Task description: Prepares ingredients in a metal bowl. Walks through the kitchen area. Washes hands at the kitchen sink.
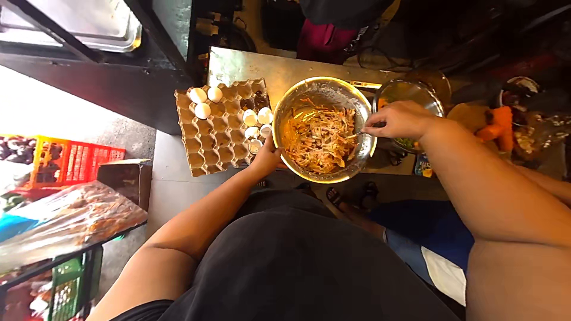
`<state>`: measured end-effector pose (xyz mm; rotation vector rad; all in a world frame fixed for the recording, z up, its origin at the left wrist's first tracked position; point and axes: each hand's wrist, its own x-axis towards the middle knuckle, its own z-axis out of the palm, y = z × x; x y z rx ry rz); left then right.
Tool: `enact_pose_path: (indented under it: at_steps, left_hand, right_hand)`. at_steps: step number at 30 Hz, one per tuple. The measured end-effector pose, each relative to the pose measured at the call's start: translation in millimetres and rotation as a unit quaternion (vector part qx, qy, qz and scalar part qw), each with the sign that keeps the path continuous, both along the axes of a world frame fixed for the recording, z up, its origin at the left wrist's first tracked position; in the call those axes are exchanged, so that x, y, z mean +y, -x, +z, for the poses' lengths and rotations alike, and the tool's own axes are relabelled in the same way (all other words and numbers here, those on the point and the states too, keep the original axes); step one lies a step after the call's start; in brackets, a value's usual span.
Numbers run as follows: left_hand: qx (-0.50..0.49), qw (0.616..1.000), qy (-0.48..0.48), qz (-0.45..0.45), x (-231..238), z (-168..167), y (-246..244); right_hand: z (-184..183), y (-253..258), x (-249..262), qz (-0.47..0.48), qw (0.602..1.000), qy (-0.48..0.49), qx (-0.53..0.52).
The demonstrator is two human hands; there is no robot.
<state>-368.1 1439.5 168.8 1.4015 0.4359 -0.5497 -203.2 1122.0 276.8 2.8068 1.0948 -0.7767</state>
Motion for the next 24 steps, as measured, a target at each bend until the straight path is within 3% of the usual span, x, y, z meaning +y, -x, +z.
enact_pose_path:
  at_steps: [4, 8, 12, 17, 20, 24]
  left_hand:
    - [-0.003, 1.000, 0.000, 0.004, -2, 0, -1]
    - [-0.006, 1.000, -0.001, 0.013, -3, 1, 0]
    - [-0.011, 1.000, 0.005, 0.020, -4, 3, 2]
    - [0.004, 1.000, -0.009, 0.025, -7, 5, 2]
    - [0.009, 1.000, -0.010, 0.027, -8, 8, 5]
    - [0.014, 0.999, -0.008, 0.028, -6, 5, 1]
  right_hand:
    - [24, 32, -31, -0.027, 0.991, -0.026, -0.129]
    - [31, 65, -10, -0.129, 0.965, 0.048, -0.225]
    - [-6, 81, 25, -0.231, 0.943, 0.181, -0.155]
    - [-55, 66, 42, -0.286, 0.948, 0.120, -0.067]
    - [-49, 63, 54, -0.268, 0.958, 0.095, -0.033]
    - [-7, 52, 61, -0.210, 0.972, 0.074, -0.071]
